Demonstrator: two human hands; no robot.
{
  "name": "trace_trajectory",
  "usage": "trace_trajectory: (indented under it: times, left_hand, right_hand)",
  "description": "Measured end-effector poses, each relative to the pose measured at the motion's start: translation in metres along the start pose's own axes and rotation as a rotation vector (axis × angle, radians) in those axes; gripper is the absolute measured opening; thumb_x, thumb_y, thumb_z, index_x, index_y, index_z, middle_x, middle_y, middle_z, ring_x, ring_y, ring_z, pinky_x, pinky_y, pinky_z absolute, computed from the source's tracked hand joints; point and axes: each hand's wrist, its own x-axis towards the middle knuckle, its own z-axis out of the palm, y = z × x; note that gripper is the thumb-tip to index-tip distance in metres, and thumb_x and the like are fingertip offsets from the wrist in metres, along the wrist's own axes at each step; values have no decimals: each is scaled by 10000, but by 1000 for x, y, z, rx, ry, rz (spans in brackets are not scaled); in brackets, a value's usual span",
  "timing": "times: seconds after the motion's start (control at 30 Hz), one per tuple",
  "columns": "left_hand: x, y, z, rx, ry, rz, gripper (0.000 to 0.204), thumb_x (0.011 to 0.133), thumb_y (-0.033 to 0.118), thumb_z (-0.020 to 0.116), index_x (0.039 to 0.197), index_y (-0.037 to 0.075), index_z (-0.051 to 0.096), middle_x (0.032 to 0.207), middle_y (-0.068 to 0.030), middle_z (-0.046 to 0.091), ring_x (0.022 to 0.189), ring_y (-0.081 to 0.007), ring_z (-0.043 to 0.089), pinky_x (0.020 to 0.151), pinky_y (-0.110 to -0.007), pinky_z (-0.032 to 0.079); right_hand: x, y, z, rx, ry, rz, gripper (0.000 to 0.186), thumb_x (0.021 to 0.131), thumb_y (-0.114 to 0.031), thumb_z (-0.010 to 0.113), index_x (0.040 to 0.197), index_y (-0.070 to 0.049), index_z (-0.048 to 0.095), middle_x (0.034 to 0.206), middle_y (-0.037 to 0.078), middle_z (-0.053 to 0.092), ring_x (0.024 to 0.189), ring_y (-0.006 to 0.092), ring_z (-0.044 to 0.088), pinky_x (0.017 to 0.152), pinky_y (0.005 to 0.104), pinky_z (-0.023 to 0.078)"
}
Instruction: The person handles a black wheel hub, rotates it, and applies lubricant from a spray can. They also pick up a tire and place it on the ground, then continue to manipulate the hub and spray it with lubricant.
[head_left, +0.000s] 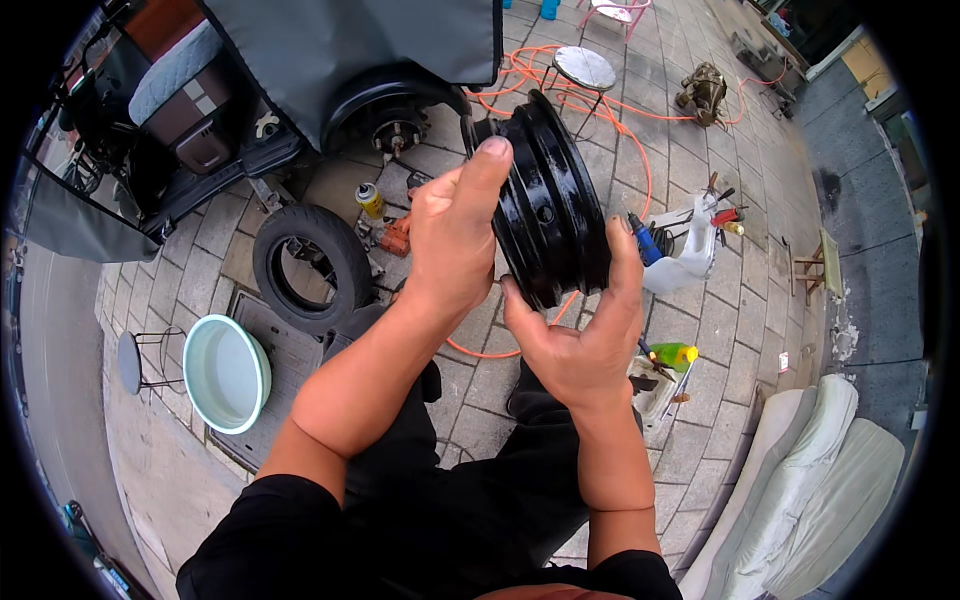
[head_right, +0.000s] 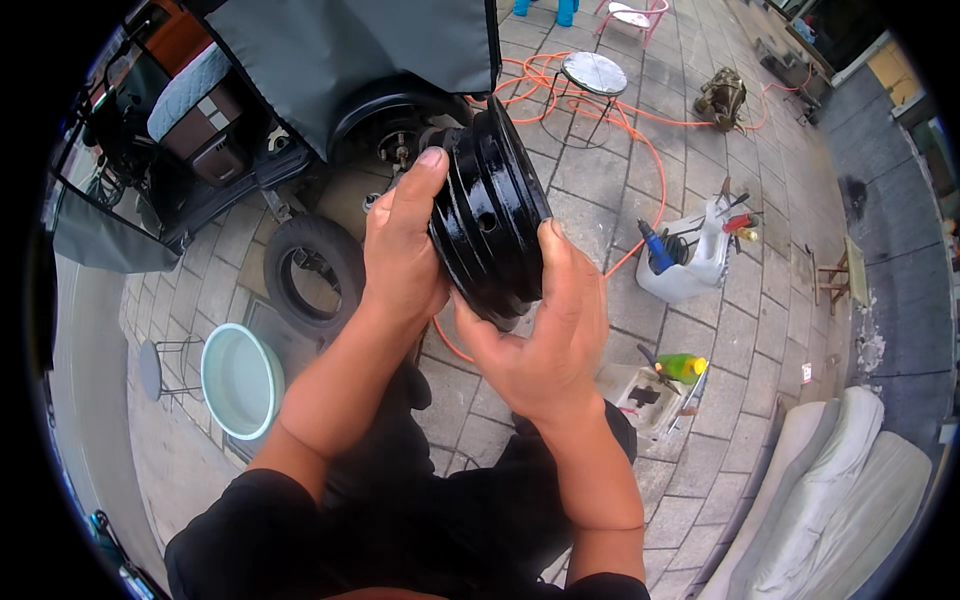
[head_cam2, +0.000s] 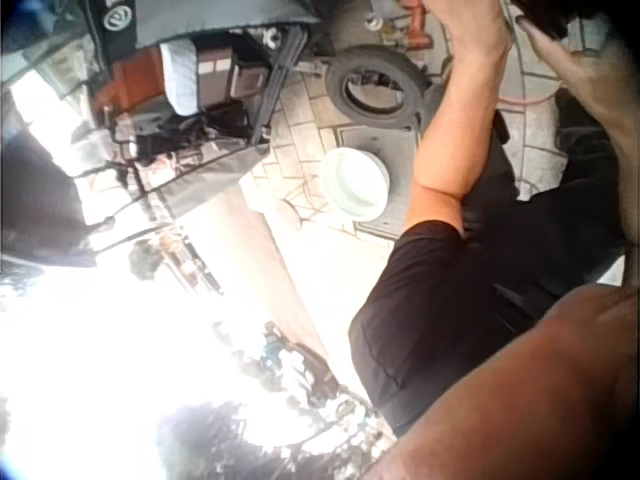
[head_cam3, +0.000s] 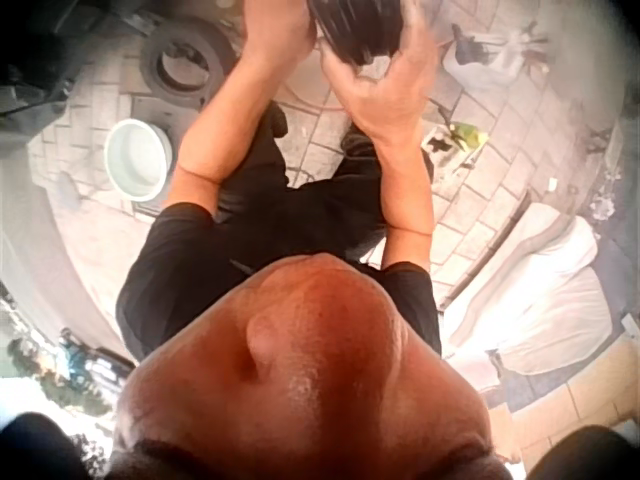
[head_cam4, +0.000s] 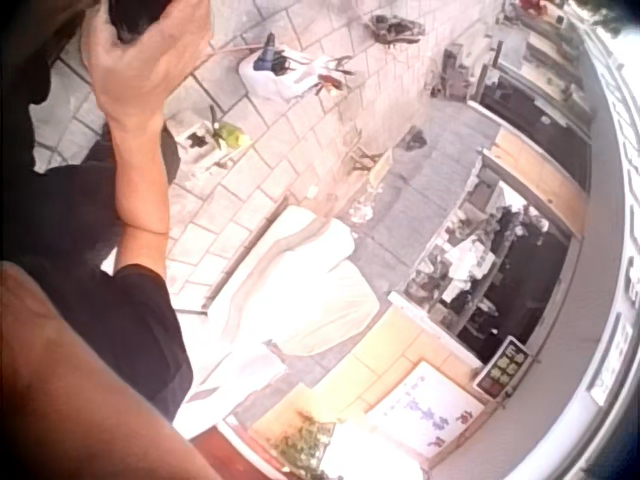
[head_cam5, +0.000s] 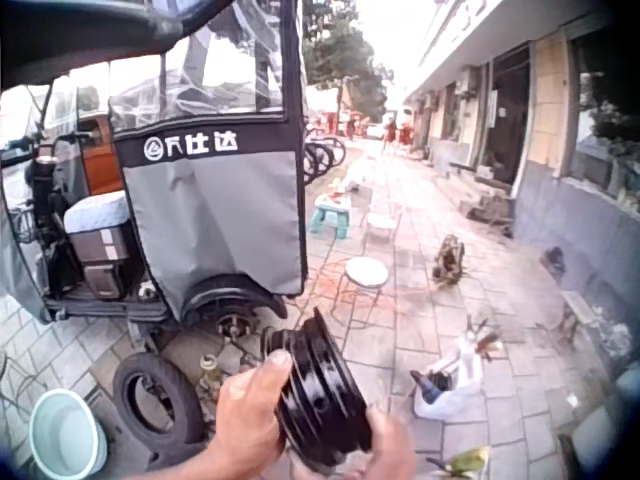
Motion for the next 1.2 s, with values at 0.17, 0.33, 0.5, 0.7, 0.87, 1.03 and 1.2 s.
trace_trajectory:
  times: [0.17,0.33,0.5,0.7,0.87,1.03,1.2]
  left_hand:
    - [3,-12,8,93,-13,42,423,1103,344,561,1139,-45,721,1000,-107,765,843,-162,741,766,-298,600]
    - [6,-26,4,248,-12,98,433,1114,339,544,1105,-48,740,986,-101,776,842,-141,738,757,-288,599]
    - [6,-27,-1,209,-15,145,423,1128,315,526,1114,-48,741,999,-102,784,858,-137,745,770,-281,597]
    - [15,-28,0,140,40,79,409,1124,321,547,1116,-41,737,999,-97,782,858,-144,748,801,-286,592]
    - [14,-23,0,76,84,-9,416,1114,340,566,1125,-48,718,996,-106,776,839,-165,751,783,-313,595]
    - [13,-21,-1,43,91,-63,424,1106,358,581,1116,-48,704,984,-113,772,828,-178,754,777,-327,601]
    - [15,-21,-3,77,106,-62,435,1100,374,587,1122,-44,704,981,-112,773,822,-179,753,763,-322,602]
  right_hand:
    - [8,19,-11,-96,-78,-111,919,654,-76,931,1496,-59,564,1433,273,543,1256,446,596,1030,487,528]
    - [14,21,-13,-190,-163,-62,854,670,-129,919,1478,-132,644,1509,286,484,1331,440,550,1100,498,475]
    - [12,30,-9,-123,-166,-98,797,660,-111,936,1422,-171,709,1548,272,468,1366,431,531,1125,482,456]
    - [7,40,-12,-82,-122,-134,694,667,-169,979,1309,-70,738,1505,258,520,1366,418,544,1125,470,466]
    - [8,38,-6,-90,-142,-99,656,692,-182,973,1285,-36,732,1498,273,519,1361,421,553,1110,479,483]
    - [6,41,-4,-83,-145,-112,648,709,-197,966,1290,-35,729,1491,283,523,1330,430,579,1073,481,511]
    - [6,43,-3,-79,-155,-109,642,715,-197,962,1292,-42,729,1481,288,534,1294,435,604,1048,486,523]
